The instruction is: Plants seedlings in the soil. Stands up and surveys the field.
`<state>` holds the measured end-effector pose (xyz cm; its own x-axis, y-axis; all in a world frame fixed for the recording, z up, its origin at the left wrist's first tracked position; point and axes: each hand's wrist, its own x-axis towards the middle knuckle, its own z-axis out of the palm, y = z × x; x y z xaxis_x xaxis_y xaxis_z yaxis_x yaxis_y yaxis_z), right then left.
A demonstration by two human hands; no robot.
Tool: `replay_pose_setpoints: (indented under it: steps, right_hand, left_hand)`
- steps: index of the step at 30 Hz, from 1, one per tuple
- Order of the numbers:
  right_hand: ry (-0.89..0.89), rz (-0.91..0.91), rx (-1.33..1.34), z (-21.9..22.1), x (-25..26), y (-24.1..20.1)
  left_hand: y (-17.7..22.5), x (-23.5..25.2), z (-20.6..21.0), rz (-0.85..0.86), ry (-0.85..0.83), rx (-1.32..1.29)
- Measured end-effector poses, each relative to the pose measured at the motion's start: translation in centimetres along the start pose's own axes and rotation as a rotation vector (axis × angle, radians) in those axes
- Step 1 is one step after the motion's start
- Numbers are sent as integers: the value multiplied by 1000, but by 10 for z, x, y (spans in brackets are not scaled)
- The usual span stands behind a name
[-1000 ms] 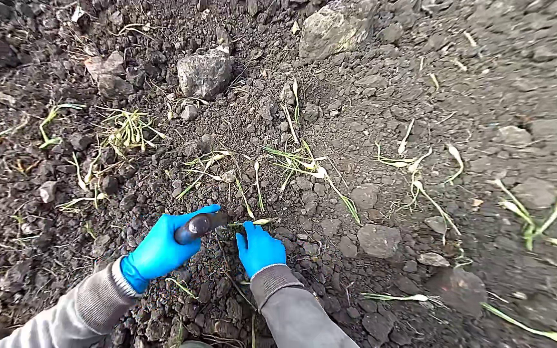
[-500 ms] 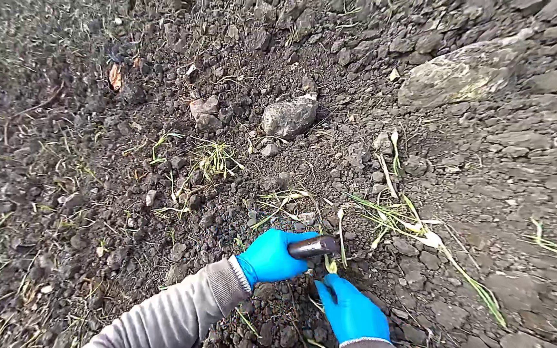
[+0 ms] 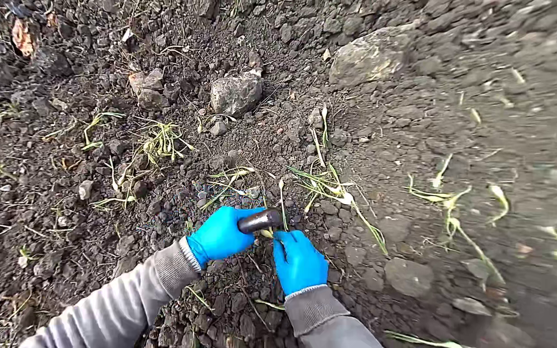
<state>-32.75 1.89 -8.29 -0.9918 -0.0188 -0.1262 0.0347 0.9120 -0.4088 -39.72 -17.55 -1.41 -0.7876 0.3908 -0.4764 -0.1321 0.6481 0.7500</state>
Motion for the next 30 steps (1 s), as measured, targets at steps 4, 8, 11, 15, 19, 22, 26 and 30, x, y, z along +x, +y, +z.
replay_pose_setpoints:
  steps: [4, 8, 11, 15, 19, 22, 26, 30]
  right_hand:
    - [-458, 96, -173, 3, 45, -32]
    - [-600, 108, -128, 33, 62, -43]
    - [-409, -9, -149, 31, 51, -29]
    - [-508, -105, -443, 20, 64, -11]
    - [-596, -172, -486, 12, 65, -9]
    - [-577, -295, -441, 2, 50, -2]
    - [-450, -207, -262, -6, 53, -4]
    - [-372, 390, -54, -3, 95, -22]
  left_hand:
    - [-7, -21, -2, -97, 109, -129]
    - [-6, -50, -21, -9, 215, -171]
    - [-49, -35, -1, -57, 232, -308]
    - [-66, -24, 9, -91, 242, -382]
    - [-66, -24, 7, -89, 240, -398]
    - [-64, -23, 8, -103, 232, -400]
    - [-59, -24, 10, -125, 250, -355]
    - [-53, -28, 16, -159, 293, -317]
